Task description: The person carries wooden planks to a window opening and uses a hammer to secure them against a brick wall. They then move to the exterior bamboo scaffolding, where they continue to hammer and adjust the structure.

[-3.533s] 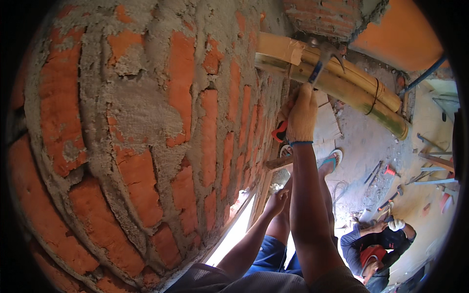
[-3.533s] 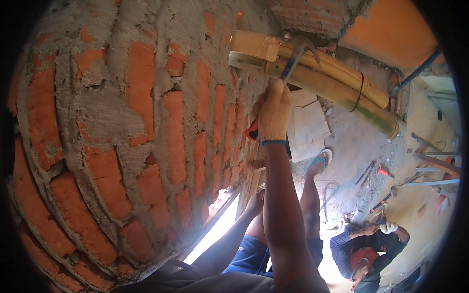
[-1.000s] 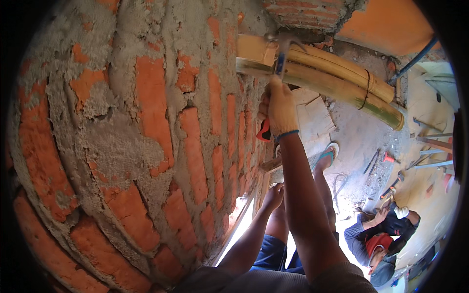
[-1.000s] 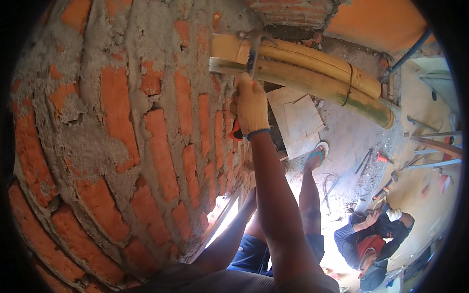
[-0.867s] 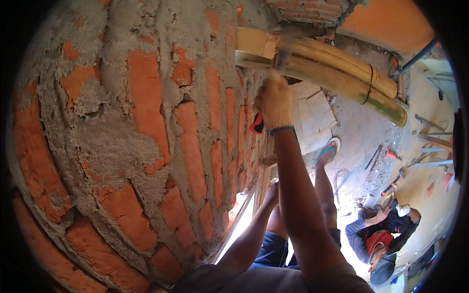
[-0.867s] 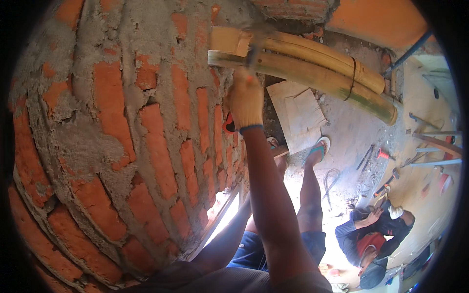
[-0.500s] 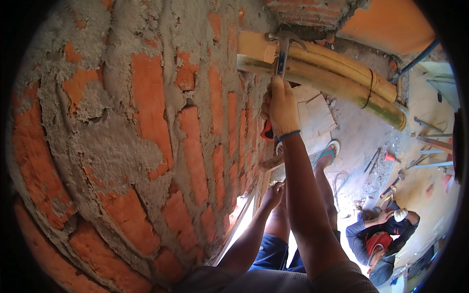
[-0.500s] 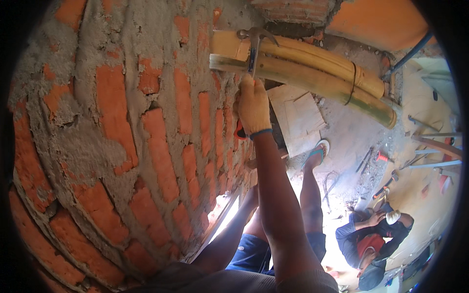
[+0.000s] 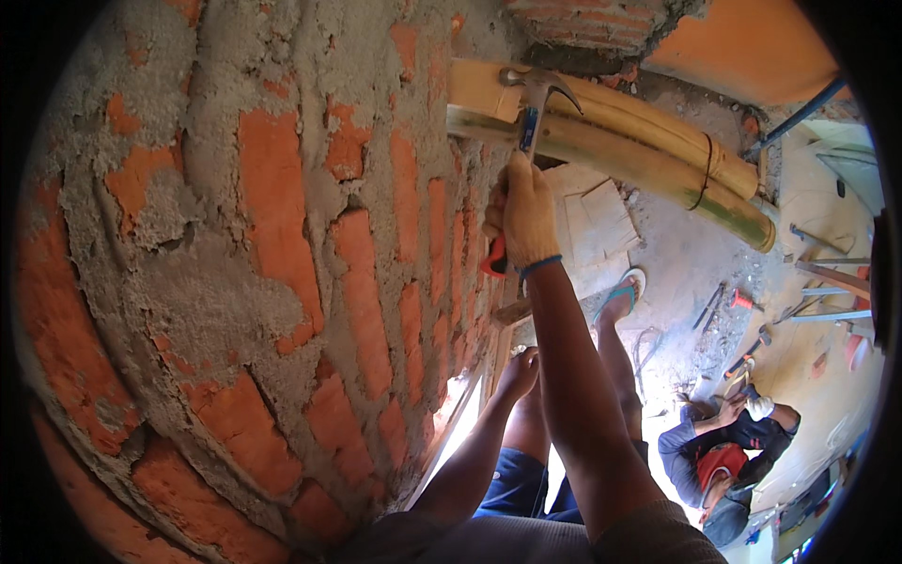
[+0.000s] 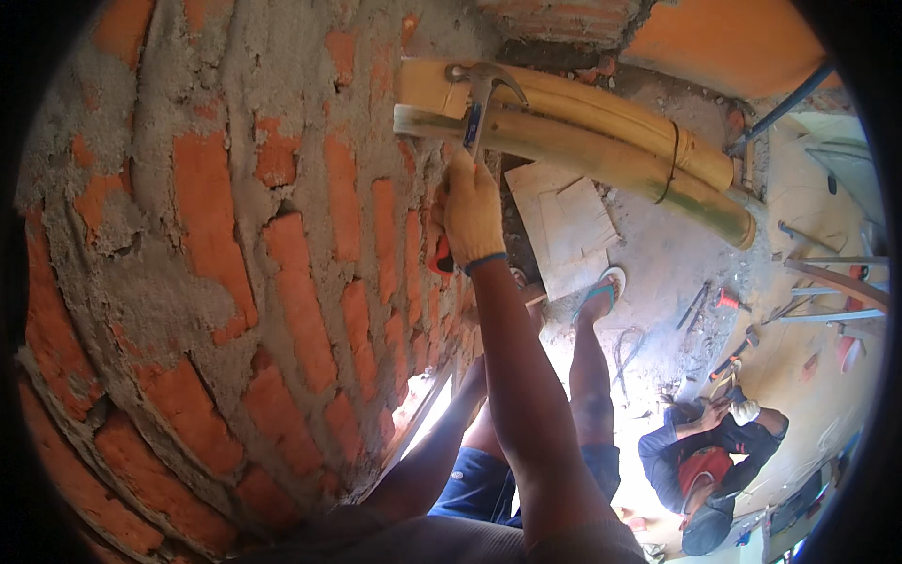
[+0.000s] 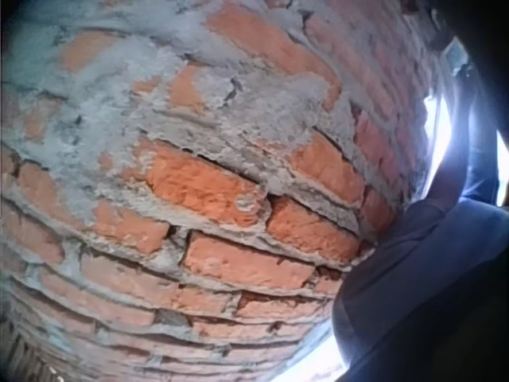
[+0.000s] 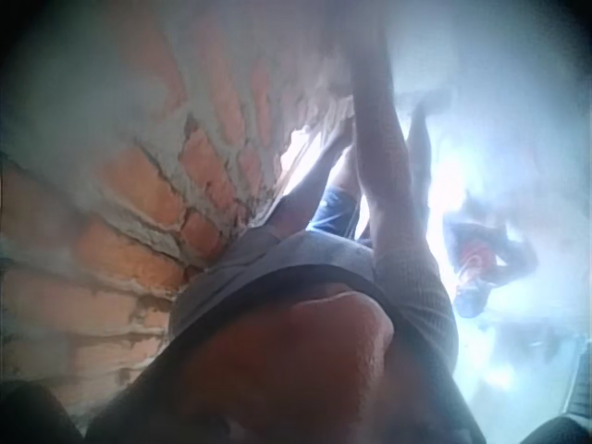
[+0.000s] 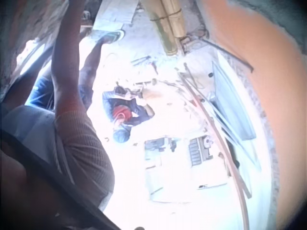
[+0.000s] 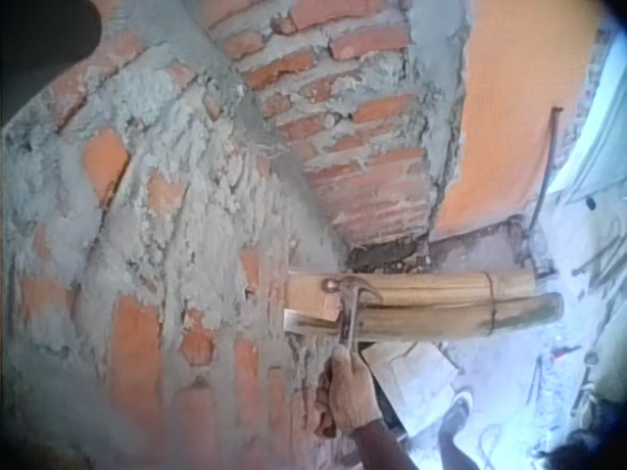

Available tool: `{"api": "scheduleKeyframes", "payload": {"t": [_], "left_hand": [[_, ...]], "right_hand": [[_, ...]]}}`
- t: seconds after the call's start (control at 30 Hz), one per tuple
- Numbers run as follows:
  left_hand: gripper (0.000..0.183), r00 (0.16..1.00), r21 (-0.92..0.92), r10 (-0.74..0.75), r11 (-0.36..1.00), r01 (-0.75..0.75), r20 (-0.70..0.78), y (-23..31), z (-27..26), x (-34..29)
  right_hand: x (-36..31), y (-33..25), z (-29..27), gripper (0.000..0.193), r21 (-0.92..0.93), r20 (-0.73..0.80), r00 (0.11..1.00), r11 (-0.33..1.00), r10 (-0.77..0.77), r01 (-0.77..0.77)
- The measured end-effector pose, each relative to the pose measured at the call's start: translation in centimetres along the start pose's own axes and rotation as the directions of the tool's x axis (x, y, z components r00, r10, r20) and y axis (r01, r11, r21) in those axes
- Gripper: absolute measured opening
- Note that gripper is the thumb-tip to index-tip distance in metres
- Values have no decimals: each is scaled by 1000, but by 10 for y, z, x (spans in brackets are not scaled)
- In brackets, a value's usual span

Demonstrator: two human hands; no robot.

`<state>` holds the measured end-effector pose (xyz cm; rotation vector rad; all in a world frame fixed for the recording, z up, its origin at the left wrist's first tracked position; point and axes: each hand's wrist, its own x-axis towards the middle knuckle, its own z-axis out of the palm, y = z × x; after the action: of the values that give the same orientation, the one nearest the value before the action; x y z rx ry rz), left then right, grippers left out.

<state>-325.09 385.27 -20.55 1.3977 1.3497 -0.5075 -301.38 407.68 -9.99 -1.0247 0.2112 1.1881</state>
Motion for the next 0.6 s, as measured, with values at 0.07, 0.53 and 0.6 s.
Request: {"api": "scheduleKeyframes", "payload": {"t": [0.07,0.53,0.6], "left_hand": [[35,998,-163,-54,985,56,17,5,0,-3],[43,996,-70,-82,994,84,32,-27,25,9],[45,996,-98,-88,991,90,25,-29,25,16]], "right_hand": [[-1,3,-3,39,168,-70,997,985,41,-29],[-3,25,3,37,-70,-73,989,990,-129,124],[0,19,0,40,-198,1,997,978,-72,70]]}}
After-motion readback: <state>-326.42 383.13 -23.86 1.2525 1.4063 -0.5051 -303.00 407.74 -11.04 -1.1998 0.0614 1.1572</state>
